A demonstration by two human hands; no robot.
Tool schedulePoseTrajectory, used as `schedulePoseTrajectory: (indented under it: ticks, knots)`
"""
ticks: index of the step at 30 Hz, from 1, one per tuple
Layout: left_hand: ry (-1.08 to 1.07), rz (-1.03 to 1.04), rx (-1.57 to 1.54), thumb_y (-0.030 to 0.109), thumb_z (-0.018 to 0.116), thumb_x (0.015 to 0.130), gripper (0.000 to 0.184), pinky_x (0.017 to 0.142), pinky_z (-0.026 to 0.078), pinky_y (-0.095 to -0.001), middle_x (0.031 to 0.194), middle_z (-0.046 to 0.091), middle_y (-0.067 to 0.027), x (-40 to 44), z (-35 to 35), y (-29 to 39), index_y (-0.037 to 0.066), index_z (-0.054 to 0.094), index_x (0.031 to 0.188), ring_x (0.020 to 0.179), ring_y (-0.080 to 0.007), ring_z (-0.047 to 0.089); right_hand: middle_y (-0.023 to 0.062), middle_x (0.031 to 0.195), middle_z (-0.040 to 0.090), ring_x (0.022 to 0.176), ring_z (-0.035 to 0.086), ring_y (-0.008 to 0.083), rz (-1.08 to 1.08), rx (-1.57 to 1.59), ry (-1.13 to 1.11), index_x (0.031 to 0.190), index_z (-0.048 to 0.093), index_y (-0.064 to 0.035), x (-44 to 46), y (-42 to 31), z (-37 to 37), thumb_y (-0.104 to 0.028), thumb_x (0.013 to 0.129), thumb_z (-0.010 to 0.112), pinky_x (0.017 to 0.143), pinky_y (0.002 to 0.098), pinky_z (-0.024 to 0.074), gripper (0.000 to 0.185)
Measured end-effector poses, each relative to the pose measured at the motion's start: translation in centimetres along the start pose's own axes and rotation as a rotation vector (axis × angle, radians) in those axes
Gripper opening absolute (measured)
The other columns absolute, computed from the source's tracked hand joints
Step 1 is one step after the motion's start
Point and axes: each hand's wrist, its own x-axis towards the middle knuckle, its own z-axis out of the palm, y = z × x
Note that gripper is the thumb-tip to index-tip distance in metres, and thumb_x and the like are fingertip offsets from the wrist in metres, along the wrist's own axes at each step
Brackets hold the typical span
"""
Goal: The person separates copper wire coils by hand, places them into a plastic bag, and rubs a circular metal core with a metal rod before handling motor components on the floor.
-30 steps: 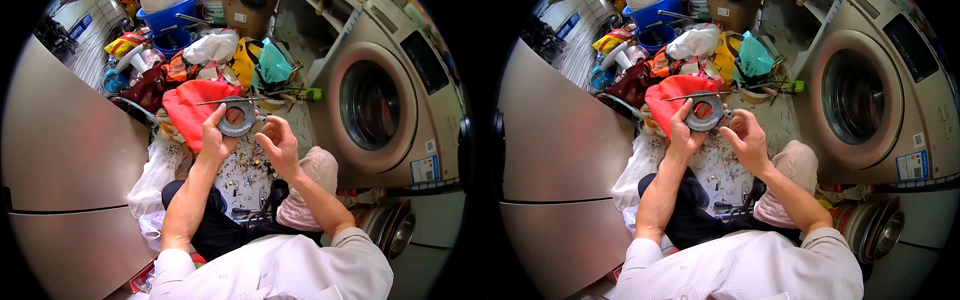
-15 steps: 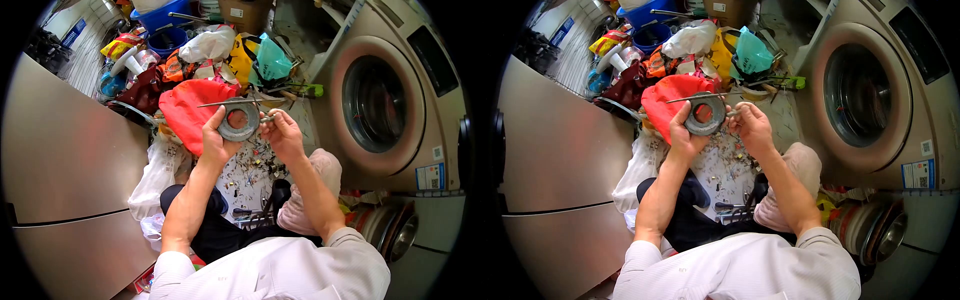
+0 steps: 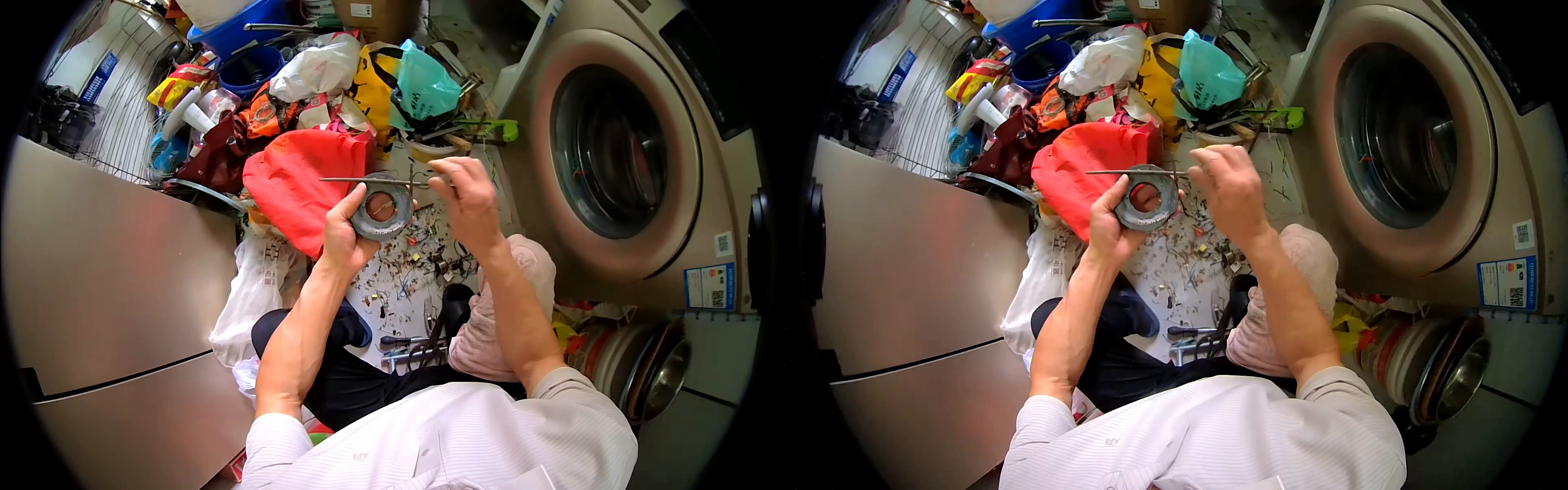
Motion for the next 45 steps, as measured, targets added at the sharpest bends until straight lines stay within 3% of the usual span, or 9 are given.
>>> schedulePoseTrajectory:
  ticks: [4,7,13,22,32,35,39,42,45]
  knots:
    - [0.044,-0.017,0.031,0.029,0.051,0.101,0.040,0.104,0.047,-0.0541,0.121,0.067,-0.0182,0.4,-1.0,-0.8,0.000,0.057,0.128,0.112,-0.0359,0.063,0.0108,0.095,0.068,0.083,0.063,0.0327,-0.162,-0.123,-0.151,0.098,0.068,-0.0025,-1.5,1.2,1.1,-0.011,0.087,0.070,0.070,0.0393,0.0513,0.015]
    - [-0.030,-0.089,0.059,0.030,0.053,0.101,0.038,0.102,0.049,-0.0508,0.118,0.068,-0.0158,0.0,-0.3,-1.0,0.001,0.059,0.125,0.108,-0.0311,0.064,0.0107,0.081,0.064,0.067,0.061,0.0207,0.487,0.348,-0.329,0.098,0.066,0.0007,-2.7,1.6,1.5,-0.012,0.091,0.067,0.063,0.0326,0.0483,0.014]
    - [-0.001,-0.102,0.110,0.030,0.051,0.102,0.039,0.102,0.049,-0.0488,0.119,0.068,-0.0165,0.1,0.3,-1.0,0.000,0.059,0.126,0.109,-0.0311,0.064,0.0054,0.081,0.067,0.065,0.060,0.0115,0.767,0.580,-0.383,0.100,0.067,0.0026,-2.9,2.2,1.0,-0.016,0.097,0.062,0.060,0.0273,0.0473,0.020]
    - [0.028,-0.158,0.079,0.036,0.042,0.104,0.049,0.097,0.050,-0.0541,0.125,0.065,-0.0252,-0.6,0.2,-1.0,-0.003,0.055,0.129,0.116,-0.0384,0.063,0.0103,0.092,0.072,0.075,0.070,0.0183,1.145,1.004,-0.396,0.100,0.062,-0.0030,-3.1,2.9,-0.6,-0.016,0.100,0.051,0.069,0.0290,0.0553,0.017]
    - [0.055,-0.120,0.066,0.040,0.038,0.105,0.054,0.099,0.049,-0.0549,0.132,0.062,-0.0229,-1.2,-0.8,-0.5,-0.003,0.054,0.134,0.117,-0.0443,0.061,0.0092,0.092,0.071,0.083,0.069,0.0189,1.047,1.022,-0.153,0.098,0.062,-0.0041,-2.8,4.0,-0.8,-0.017,0.101,0.053,0.075,0.0323,0.0552,0.016]
    - [0.054,-0.111,0.060,0.041,0.039,0.104,0.054,0.099,0.048,-0.0551,0.131,0.062,-0.0226,-1.5,-1.0,-0.4,-0.001,0.054,0.134,0.117,-0.0443,0.061,0.0026,0.078,0.063,0.069,0.058,0.0124,1.032,1.075,0.109,0.099,0.062,-0.0038,-2.2,4.6,-1.4,-0.012,0.099,0.056,0.065,0.0271,0.0495,0.010]
    - [0.063,-0.122,0.109,0.040,0.043,0.103,0.052,0.100,0.048,-0.0559,0.130,0.063,-0.0219,-1.8,-1.1,-0.5,0.001,0.054,0.134,0.117,-0.0443,0.061,-0.0012,0.076,0.059,0.071,0.053,0.0077,0.898,0.762,-0.247,0.098,0.067,-0.0016,-2.6,3.9,-1.5,-0.015,0.099,0.061,0.064,0.0255,0.0440,0.015]
    - [0.060,-0.112,0.112,0.037,0.047,0.102,0.049,0.101,0.047,-0.0573,0.128,0.064,-0.0210,-1.7,-1.7,-0.7,0.001,0.054,0.134,0.117,-0.0436,0.061,-0.0019,0.080,0.059,0.074,0.051,0.0062,0.637,0.538,-0.379,0.098,0.069,-0.0004,-3.0,2.1,-0.5,-0.020,0.100,0.061,0.066,0.0214,0.0423,0.021]
    - [0.054,-0.095,0.127,0.031,0.051,0.101,0.041,0.100,0.048,-0.0584,0.124,0.066,-0.0200,-2.0,-1.7,-0.6,0.001,0.056,0.129,0.116,-0.0404,0.062,0.0014,0.082,0.063,0.075,0.053,0.0075,0.627,0.482,-0.458,0.098,0.069,0.0007,-3.9,2.1,0.1,-0.017,0.097,0.065,0.067,0.0241,0.0451,0.018]
